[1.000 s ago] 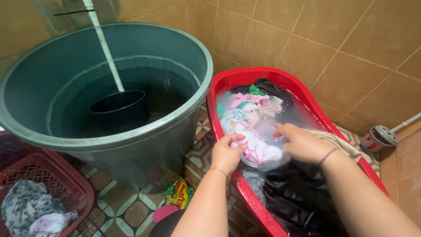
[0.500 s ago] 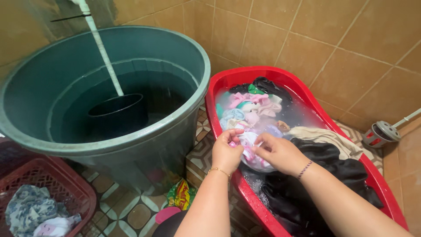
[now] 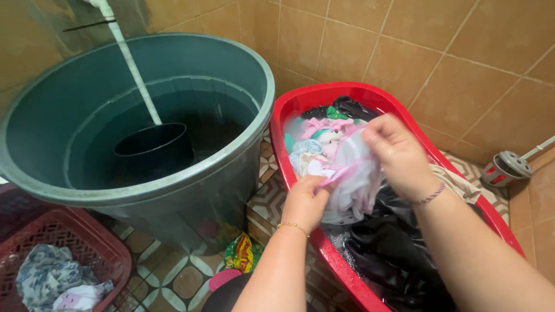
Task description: The person washes clothes by hand in a red basin filled with soapy water. They repeatedly submerge, agitate, and wring out various garments, then place them into a nearby red basket. A green bucket with running water is visible nearby.
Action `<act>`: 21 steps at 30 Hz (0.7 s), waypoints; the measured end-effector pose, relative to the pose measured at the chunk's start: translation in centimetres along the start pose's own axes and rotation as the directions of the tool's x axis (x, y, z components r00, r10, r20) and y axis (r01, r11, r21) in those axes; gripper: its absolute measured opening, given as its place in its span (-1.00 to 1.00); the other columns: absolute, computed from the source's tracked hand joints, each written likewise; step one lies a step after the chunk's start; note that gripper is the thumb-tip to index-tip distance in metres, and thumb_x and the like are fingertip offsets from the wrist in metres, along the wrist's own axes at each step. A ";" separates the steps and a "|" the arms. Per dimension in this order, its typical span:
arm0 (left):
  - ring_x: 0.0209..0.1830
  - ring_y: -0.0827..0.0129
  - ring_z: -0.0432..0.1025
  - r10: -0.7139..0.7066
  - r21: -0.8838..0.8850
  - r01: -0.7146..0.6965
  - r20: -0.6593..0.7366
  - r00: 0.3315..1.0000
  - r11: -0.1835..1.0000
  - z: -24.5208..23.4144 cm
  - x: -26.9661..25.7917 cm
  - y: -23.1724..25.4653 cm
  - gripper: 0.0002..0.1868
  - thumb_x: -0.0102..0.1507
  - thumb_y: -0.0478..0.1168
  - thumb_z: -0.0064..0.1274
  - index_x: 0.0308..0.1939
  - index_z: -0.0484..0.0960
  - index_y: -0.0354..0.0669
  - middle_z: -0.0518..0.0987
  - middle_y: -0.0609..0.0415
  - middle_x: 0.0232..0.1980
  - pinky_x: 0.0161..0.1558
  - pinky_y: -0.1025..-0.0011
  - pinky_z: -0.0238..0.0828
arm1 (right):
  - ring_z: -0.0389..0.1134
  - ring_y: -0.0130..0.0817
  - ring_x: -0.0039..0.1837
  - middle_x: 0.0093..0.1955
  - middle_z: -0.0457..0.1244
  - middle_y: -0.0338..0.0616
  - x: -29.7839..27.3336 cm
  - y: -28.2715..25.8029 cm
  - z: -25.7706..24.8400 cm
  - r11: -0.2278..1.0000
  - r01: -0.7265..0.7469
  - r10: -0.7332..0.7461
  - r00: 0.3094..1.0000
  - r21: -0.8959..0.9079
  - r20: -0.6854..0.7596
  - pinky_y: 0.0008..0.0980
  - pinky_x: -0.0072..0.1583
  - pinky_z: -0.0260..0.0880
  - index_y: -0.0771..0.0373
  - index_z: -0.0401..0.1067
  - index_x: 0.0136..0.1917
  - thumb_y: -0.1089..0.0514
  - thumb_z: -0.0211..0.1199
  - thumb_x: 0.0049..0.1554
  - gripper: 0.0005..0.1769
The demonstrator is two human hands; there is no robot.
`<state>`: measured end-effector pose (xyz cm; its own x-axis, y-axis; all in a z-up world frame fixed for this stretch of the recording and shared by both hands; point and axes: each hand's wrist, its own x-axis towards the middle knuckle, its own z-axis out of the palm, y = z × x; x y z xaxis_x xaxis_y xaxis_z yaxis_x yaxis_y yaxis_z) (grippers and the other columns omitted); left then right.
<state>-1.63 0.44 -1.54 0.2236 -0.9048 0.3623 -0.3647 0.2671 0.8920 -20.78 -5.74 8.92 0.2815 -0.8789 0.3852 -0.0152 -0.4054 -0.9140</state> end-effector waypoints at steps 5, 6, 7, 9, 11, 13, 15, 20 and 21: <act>-0.30 0.28 0.52 -0.258 -0.361 0.134 -0.321 0.911 0.923 0.1 0.7 -1.2 -0.77 0.31 -0.26 -0.01 -0.02 0.68 -0.20 0.64 0.01 -0.26 -0.21 0.38 0.43 | 0.25 -0.63 -0.07 -0.09 0.28 -0.35 1.9 -0.6 -2.8 0.989 0.141 -0.127 0.968 0.050 -0.218 -0.58 0.01 0.32 0.18 0.32 0.04 0.18 0.13 0.39 -0.93; -0.36 0.27 0.44 -0.320 -0.487 0.162 -0.262 0.910 0.859 0.1 0.9 -1.4 -0.79 0.34 -0.27 0.00 -0.02 0.67 -0.24 0.59 0.00 -0.30 -0.28 0.35 0.37 | 0.25 -0.63 -0.08 -0.09 0.28 -0.34 2.2 -0.2 -3.3 0.993 0.116 -0.120 0.963 -0.030 -0.240 -0.57 -0.01 0.32 0.20 0.32 0.04 0.17 0.14 0.39 -0.92; -0.43 0.25 0.36 -0.373 -0.601 0.190 -0.195 0.907 0.777 0.3 1.0 -1.5 -0.81 0.38 -0.28 0.01 -0.01 0.67 -0.28 0.54 -0.01 -0.35 -0.36 0.33 0.32 | 0.25 -0.63 -0.08 -0.09 0.28 -0.33 2.4 0.1 -3.8 0.990 0.087 -0.114 0.958 -0.110 -0.262 -0.57 -0.02 0.31 0.21 0.32 0.04 0.17 0.15 0.38 -0.91; -0.39 0.19 0.33 -0.439 -0.651 0.257 -0.129 0.889 0.714 0.5 1.2 -1.5 -0.75 0.43 -0.23 -0.03 0.02 0.66 -0.34 0.50 -0.08 -0.32 -0.33 0.25 0.28 | 0.23 -0.63 -0.08 -0.09 0.27 -0.32 2.7 0.9 -4.1 0.975 0.053 -0.114 0.952 -0.214 -0.285 -0.57 -0.03 0.30 0.23 0.32 0.05 0.18 0.16 0.39 -0.90; -0.29 0.23 0.40 -0.402 -0.603 0.218 -0.188 0.896 0.768 0.5 1.2 -1.2 -0.72 0.44 -0.21 -0.10 0.04 0.66 -0.31 0.56 -0.06 -0.24 -0.22 0.28 0.33 | 0.21 -0.63 -0.06 -0.07 0.25 -0.31 2.5 1.3 -3.8 0.963 0.046 -0.125 0.949 -0.265 -0.288 -0.57 -0.01 0.28 0.24 0.33 0.06 0.19 0.19 0.41 -0.90; -0.12 0.37 0.57 -0.236 -0.427 0.072 -0.344 0.909 0.901 0.2 1.2 -0.7 -0.69 0.41 -0.20 -0.20 0.06 0.65 -0.19 0.70 0.05 -0.10 0.00 0.44 0.47 | 0.27 -0.59 -0.01 -0.04 0.29 -0.29 2.0 1.1 -3.6 0.966 0.064 -0.116 0.973 -0.249 -0.199 -0.54 0.05 0.33 0.24 0.35 0.09 0.13 0.20 0.39 -0.86; -0.08 0.35 0.55 -0.411 -0.700 0.222 -0.113 0.905 0.679 -0.2 1.3 -0.1 -0.59 0.44 -0.15 -0.33 0.08 0.65 -0.19 0.68 0.02 -0.05 0.01 0.42 0.47 | 0.33 -0.46 0.00 -0.04 0.34 -0.22 1.0 0.4 -3.9 0.881 0.052 -0.096 0.993 -0.470 -0.069 -0.44 0.06 0.36 0.24 0.40 0.10 0.08 0.34 0.18 -0.70; 0.17 0.33 0.46 -0.322 -0.860 0.126 -0.047 0.946 0.495 -1.1 1.7 1.2 -0.54 0.47 -0.06 -0.40 0.28 0.53 -0.09 0.58 0.02 0.19 0.23 0.36 0.34 | 0.44 -0.10 0.08 -0.03 0.40 -0.04 -0.3 1.6 -3.7 0.428 0.105 -0.016 0.994 -0.898 0.109 -0.19 0.13 0.43 0.15 0.58 0.01 0.20 0.32 -0.05 -0.69; 0.27 0.31 0.42 -0.199 -0.746 0.053 -0.107 0.974 0.664 -1.1 1.6 1.3 -0.55 0.48 -0.09 -0.38 0.31 0.51 -0.13 0.55 0.04 0.28 0.32 0.30 0.26 | 0.46 -0.09 0.05 -0.05 0.39 -0.01 -0.4 2.9 -3.0 0.568 0.007 0.030 0.999 -0.823 0.030 -0.19 0.10 0.46 0.20 0.54 0.02 0.23 0.23 -0.05 -0.68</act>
<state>-0.77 -0.30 0.49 0.3874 -0.8989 0.2047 0.4438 0.3764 0.8132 -23.77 -7.32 6.49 0.3093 -0.8828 0.3536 -0.7959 -0.4438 -0.4118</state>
